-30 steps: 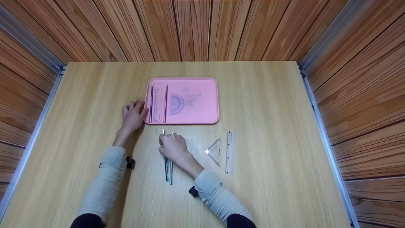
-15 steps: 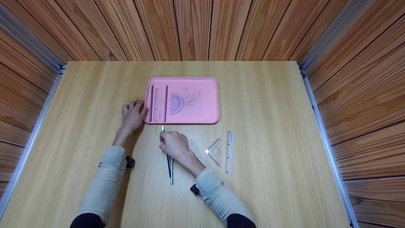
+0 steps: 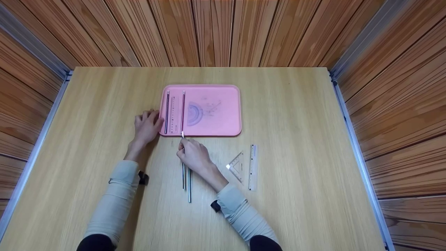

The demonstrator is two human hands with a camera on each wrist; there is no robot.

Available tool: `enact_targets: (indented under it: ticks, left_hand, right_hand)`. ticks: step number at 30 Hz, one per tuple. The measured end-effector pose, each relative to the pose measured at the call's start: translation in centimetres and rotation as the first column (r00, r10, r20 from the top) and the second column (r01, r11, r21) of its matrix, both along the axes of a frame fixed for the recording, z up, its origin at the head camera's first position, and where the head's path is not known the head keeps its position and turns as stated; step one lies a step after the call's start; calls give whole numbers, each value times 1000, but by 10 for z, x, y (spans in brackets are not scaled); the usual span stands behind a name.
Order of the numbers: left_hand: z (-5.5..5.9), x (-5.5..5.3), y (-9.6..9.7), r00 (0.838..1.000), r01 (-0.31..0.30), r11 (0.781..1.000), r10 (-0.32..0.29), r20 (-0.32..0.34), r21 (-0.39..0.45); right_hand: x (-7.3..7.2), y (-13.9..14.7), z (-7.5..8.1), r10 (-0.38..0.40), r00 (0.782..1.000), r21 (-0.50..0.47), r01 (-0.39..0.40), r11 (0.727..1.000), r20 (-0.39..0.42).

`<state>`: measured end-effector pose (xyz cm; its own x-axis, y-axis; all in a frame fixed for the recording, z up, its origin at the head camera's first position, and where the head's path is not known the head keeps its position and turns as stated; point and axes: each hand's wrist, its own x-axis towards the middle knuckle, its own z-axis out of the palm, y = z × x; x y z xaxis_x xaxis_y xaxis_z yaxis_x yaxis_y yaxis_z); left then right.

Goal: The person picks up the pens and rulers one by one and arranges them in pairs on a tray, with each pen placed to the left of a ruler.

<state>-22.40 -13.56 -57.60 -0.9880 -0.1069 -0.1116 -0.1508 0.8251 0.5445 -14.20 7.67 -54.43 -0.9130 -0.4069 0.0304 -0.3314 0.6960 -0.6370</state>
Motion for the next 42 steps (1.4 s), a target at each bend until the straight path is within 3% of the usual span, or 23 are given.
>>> enact_targets:
  ticks: [8,15,25,42]
  left_hand:
    - [0,0,0,1000,2,1000,-2,-2,-18]
    - [2,1,0,1000,-11,1000,11,1,9]
    - [1,2,1,1000,0,1000,1,-29,13]
    - [1,1,1,1000,-15,1000,15,-5,17]
  right_hand:
    - [-5,3,1,-8,1000,-54,7,999,-6]
    - [-7,5,3,-10,999,-85,13,996,35]
    - [-12,12,6,-60,994,-123,70,990,88]
    - [-27,27,7,-111,987,-161,129,979,115]
